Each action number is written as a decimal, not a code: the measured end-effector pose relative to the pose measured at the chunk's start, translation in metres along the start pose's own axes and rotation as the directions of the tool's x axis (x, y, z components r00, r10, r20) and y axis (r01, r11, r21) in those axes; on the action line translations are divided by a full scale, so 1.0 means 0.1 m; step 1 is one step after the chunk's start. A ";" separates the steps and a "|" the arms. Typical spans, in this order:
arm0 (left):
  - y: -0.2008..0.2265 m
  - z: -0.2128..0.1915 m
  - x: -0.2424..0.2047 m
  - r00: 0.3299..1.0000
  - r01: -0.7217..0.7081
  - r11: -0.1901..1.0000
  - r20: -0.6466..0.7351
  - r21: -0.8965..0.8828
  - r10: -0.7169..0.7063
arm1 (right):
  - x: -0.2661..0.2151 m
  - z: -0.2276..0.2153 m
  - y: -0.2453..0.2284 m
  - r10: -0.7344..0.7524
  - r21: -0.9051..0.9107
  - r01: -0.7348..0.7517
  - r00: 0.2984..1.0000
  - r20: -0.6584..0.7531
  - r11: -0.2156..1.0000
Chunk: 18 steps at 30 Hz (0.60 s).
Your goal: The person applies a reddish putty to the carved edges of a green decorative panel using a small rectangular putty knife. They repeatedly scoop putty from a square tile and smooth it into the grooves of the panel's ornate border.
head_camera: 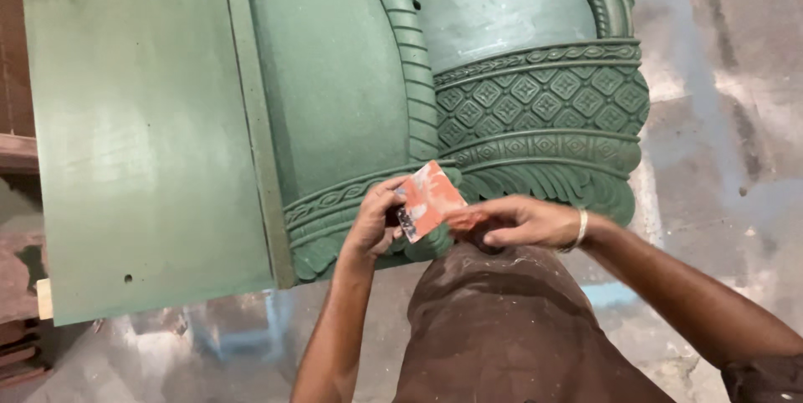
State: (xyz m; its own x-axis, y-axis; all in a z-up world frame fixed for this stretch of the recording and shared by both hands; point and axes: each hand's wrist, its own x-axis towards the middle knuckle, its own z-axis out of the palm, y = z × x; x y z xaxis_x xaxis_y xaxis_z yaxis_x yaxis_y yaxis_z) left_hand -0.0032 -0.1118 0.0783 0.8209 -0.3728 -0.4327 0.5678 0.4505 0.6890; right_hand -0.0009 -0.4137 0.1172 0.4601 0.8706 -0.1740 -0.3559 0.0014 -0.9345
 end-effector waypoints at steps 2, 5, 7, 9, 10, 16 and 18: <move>0.06 -0.13 -0.04 0.997 0.039 0.998 -0.060 -0.056 -0.042 | 0.06 0.03 -0.07 0.042 0.001 -0.042 0.999 -0.016 0.999; 0.06 -0.16 -0.02 0.992 0.049 0.998 0.116 0.025 -0.051 | 0.15 0.13 -0.19 -0.037 -0.343 -0.012 0.990 -0.134 0.939; 0.05 -0.13 0.01 0.955 0.082 0.996 0.282 0.040 -0.090 | 0.22 0.23 -0.27 -0.240 -0.705 0.072 0.960 -0.143 0.706; 0.07 -0.10 0.06 0.926 0.111 0.993 0.357 0.051 -0.122 | 0.23 0.29 -0.35 -0.260 -0.819 0.010 0.950 -0.170 0.573; 0.08 -0.09 0.10 0.927 0.119 0.991 0.351 0.052 -0.130 | 0.21 0.30 -0.39 -0.270 -0.865 -0.023 0.945 -0.182 0.501; 0.27 -0.04 0.33 0.950 0.150 0.986 0.285 -0.074 -0.124 | -0.02 0.12 -0.61 -0.316 -0.991 -0.133 0.939 -0.137 0.034; 0.28 -0.02 0.37 0.948 0.165 0.985 0.284 -0.042 -0.147 | -0.03 0.06 -0.61 -0.228 -0.916 -0.257 0.915 -0.334 0.309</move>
State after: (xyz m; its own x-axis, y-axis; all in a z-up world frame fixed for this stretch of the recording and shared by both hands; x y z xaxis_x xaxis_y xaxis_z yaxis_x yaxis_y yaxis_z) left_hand 0.0433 -0.1110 0.0806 0.6770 -0.6497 -0.3459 0.6976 0.4166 0.5829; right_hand 0.0143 -0.4133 0.1769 0.7737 0.6317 -0.0492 0.5166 -0.6739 -0.5281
